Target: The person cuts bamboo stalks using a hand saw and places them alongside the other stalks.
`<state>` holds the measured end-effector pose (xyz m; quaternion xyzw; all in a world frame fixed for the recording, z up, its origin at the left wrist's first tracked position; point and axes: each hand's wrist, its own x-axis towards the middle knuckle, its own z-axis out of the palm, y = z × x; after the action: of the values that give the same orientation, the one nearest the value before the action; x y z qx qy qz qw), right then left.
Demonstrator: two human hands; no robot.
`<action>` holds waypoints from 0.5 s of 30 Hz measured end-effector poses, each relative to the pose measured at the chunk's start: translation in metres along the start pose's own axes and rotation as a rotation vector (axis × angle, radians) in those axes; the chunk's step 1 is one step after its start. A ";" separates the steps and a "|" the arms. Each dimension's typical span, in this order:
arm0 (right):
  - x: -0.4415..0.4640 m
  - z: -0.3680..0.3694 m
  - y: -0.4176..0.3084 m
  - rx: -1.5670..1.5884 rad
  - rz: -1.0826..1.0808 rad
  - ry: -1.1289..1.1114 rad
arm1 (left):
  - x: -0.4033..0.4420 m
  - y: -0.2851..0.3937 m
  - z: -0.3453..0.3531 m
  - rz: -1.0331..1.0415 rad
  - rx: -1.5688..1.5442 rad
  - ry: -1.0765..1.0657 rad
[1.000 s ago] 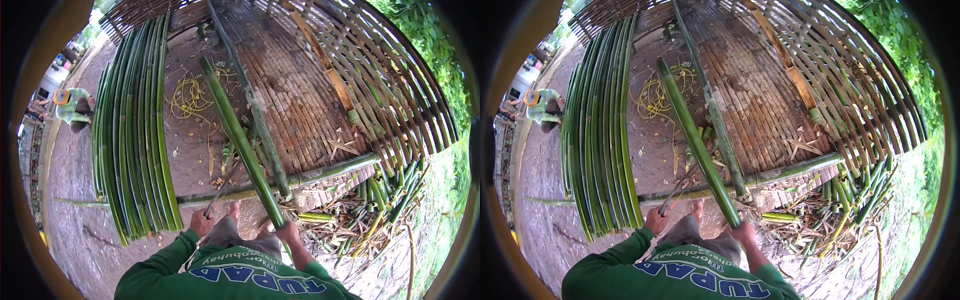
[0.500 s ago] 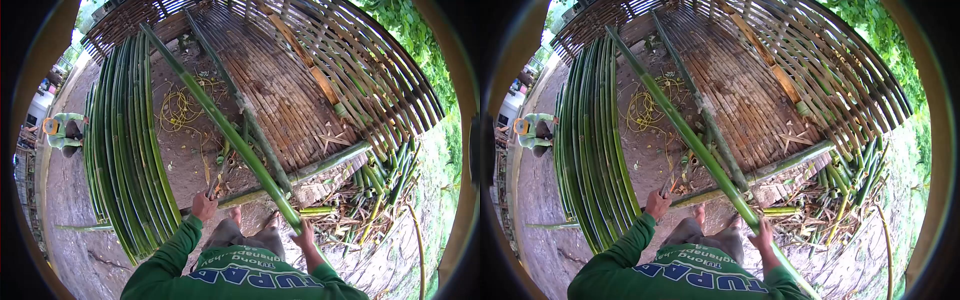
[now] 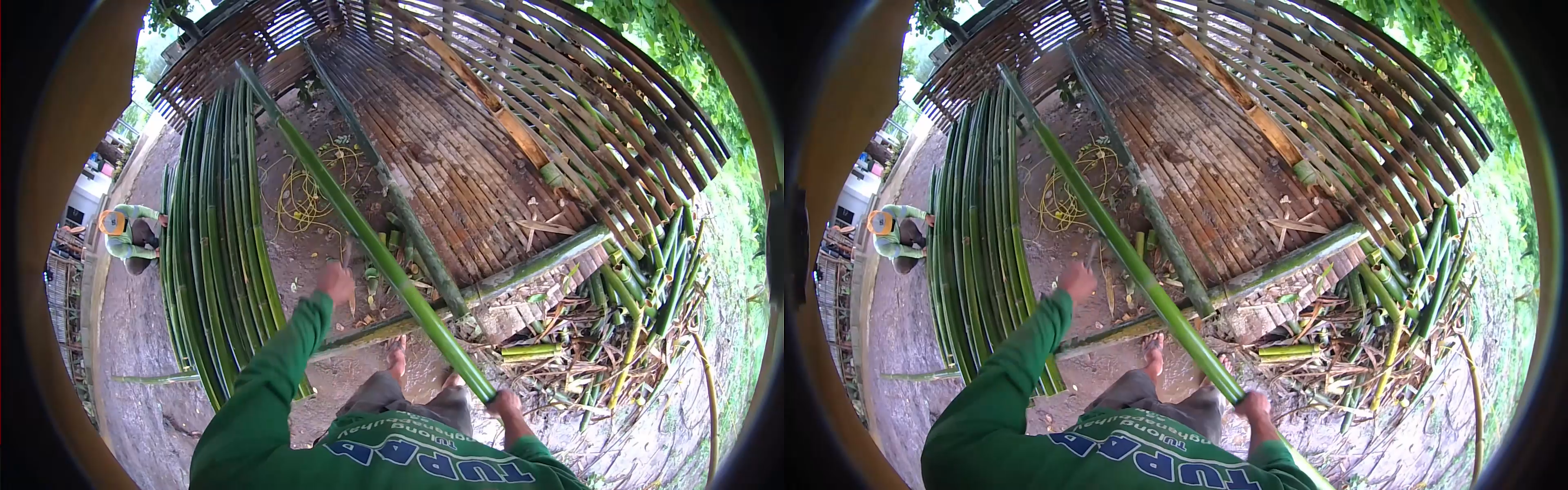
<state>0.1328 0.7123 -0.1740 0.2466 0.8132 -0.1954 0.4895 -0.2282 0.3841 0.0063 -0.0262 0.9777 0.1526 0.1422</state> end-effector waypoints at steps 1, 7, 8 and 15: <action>0.001 -0.012 -0.025 0.023 -0.003 0.026 | 0.034 -0.022 0.010 0.273 0.330 -0.032; 0.008 0.041 0.046 0.257 -0.199 0.353 | 0.010 -0.017 0.005 0.083 0.012 0.094; 0.025 0.065 0.085 0.219 -0.073 0.114 | -0.001 -0.018 0.008 0.051 -0.008 0.045; 0.017 0.039 0.090 0.085 0.089 0.013 | -0.017 -0.003 0.025 0.170 -0.087 -0.036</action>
<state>0.2068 0.7663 -0.2132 0.3043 0.7956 -0.2065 0.4815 -0.2051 0.3894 -0.0126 0.0536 0.9660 0.2071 0.1449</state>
